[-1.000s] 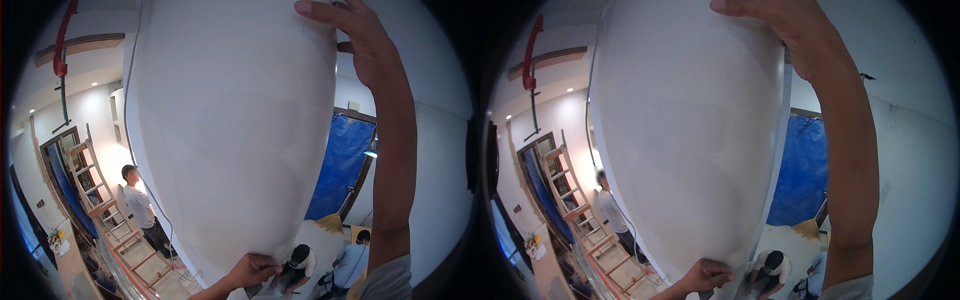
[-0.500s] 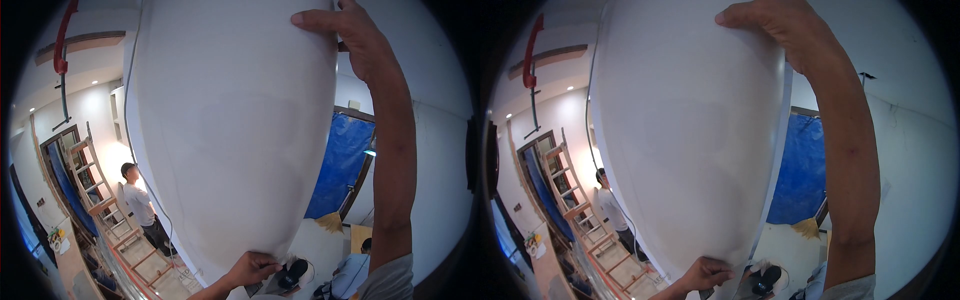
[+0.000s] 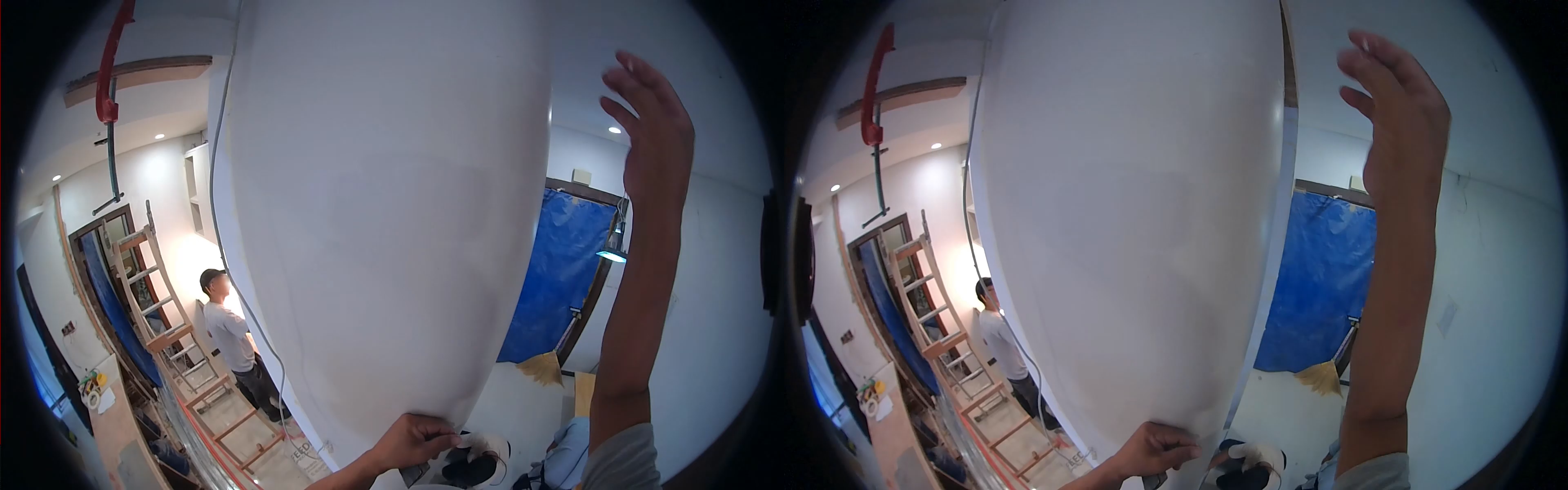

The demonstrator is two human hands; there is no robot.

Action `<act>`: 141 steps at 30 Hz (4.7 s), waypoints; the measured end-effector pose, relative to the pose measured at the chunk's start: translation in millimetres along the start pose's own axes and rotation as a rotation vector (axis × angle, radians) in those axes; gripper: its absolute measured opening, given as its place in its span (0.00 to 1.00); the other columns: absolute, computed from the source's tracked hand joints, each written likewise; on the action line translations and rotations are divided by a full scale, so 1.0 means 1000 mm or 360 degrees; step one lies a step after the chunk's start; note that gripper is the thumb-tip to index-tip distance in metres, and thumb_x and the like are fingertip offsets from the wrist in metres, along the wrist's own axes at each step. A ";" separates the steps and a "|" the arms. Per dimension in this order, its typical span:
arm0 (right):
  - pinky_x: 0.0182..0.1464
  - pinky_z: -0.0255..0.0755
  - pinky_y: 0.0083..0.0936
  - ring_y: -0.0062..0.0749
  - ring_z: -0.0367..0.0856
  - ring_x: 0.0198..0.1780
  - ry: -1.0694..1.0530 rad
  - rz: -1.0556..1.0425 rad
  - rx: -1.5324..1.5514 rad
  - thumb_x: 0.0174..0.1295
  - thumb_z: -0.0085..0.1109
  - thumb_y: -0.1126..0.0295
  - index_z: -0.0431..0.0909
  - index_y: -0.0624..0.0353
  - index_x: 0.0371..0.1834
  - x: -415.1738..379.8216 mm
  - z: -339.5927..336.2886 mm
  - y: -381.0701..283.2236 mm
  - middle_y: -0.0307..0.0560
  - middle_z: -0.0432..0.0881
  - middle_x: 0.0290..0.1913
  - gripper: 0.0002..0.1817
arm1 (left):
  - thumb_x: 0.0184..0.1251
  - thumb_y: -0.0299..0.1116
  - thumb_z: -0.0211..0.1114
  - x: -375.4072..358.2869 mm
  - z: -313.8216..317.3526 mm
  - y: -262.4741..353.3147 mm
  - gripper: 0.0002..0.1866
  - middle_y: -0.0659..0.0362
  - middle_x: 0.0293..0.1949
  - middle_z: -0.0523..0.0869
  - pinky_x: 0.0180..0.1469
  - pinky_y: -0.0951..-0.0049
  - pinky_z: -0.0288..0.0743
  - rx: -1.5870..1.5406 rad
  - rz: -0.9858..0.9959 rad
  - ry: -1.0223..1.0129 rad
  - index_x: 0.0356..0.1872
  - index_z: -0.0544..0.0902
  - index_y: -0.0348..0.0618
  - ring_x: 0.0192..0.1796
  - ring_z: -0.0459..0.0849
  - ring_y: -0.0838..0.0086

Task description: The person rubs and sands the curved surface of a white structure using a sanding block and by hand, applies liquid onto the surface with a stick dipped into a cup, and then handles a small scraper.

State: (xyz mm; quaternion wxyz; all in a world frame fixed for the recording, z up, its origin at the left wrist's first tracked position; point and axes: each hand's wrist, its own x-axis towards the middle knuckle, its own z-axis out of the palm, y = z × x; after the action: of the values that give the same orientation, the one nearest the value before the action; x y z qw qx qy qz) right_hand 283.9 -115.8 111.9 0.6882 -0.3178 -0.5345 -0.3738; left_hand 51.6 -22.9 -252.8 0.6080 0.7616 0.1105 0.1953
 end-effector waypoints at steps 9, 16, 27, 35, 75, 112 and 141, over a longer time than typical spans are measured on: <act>0.37 0.77 0.20 0.20 0.81 0.29 0.0017 0.0047 0.0046 0.69 0.62 0.64 0.85 0.63 0.49 -0.022 0.011 -0.019 0.40 0.85 0.30 0.14 | 0.69 0.36 0.70 -0.002 0.002 0.009 0.11 0.64 0.19 0.83 0.26 0.79 0.71 0.0044 0.0051 0.0027 0.32 0.89 0.38 0.23 0.78 0.85; 0.62 0.73 0.35 0.37 0.77 0.63 -0.0123 -0.0047 -0.0024 0.62 0.68 0.57 0.74 0.64 0.67 -0.006 0.056 -0.023 0.51 0.78 0.62 0.33 | 0.68 0.36 0.70 -0.002 0.002 0.015 0.11 0.63 0.19 0.83 0.26 0.79 0.71 0.0053 0.0032 0.0038 0.31 0.89 0.37 0.22 0.80 0.83; 0.74 0.61 0.51 0.65 0.64 0.72 -0.0488 0.0366 0.0165 0.44 0.80 0.62 0.47 0.71 0.78 0.008 0.069 -0.061 0.77 0.60 0.72 0.62 | 0.70 0.36 0.70 0.000 0.000 -0.002 0.10 0.65 0.20 0.83 0.26 0.79 0.72 0.0109 0.0063 0.0008 0.37 0.91 0.40 0.22 0.77 0.85; 0.75 0.60 0.49 0.64 0.64 0.72 -0.0560 0.0382 0.0071 0.46 0.77 0.65 0.47 0.70 0.79 0.006 0.069 -0.072 0.77 0.59 0.73 0.60 | 0.70 0.37 0.70 0.000 0.001 -0.005 0.10 0.64 0.19 0.82 0.25 0.79 0.71 0.0047 0.0056 0.0022 0.37 0.90 0.40 0.21 0.77 0.84; 0.43 0.71 0.22 0.20 0.78 0.39 -0.0063 0.2071 0.0370 0.78 0.47 0.56 0.81 0.64 0.48 -0.450 -0.040 0.043 0.39 0.83 0.36 0.21 | 0.66 0.23 0.70 0.000 0.010 0.002 0.03 0.61 0.22 0.85 0.27 0.80 0.73 0.0208 -0.0022 0.0108 0.34 0.88 0.33 0.25 0.82 0.83; 0.47 0.73 0.33 0.45 0.80 0.42 -0.0104 0.1821 -0.0017 0.74 0.43 0.68 0.82 0.66 0.39 -0.570 -0.043 0.054 0.57 0.82 0.38 0.17 | 0.69 0.28 0.69 -0.001 0.006 -0.014 0.06 0.62 0.24 0.85 0.28 0.80 0.75 0.0203 -0.0023 0.0102 0.38 0.88 0.35 0.26 0.82 0.83; 0.66 0.65 0.43 0.60 0.73 0.63 -0.0589 0.2150 -0.0116 0.76 0.43 0.47 0.69 0.65 0.67 -0.593 -0.106 -0.009 0.65 0.73 0.65 0.32 | 0.56 0.39 0.72 -0.325 -0.104 -0.483 0.16 0.48 0.30 0.90 0.40 0.62 0.77 0.0906 -0.2210 0.0021 0.34 0.89 0.34 0.33 0.87 0.63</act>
State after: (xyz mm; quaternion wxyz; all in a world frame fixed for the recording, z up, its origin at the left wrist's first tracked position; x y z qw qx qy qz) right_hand 240.6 -105.3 -488.9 0.6563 -0.6618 -0.3155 0.1783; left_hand -252.3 50.8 -755.0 0.3702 0.6435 0.6154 -0.2648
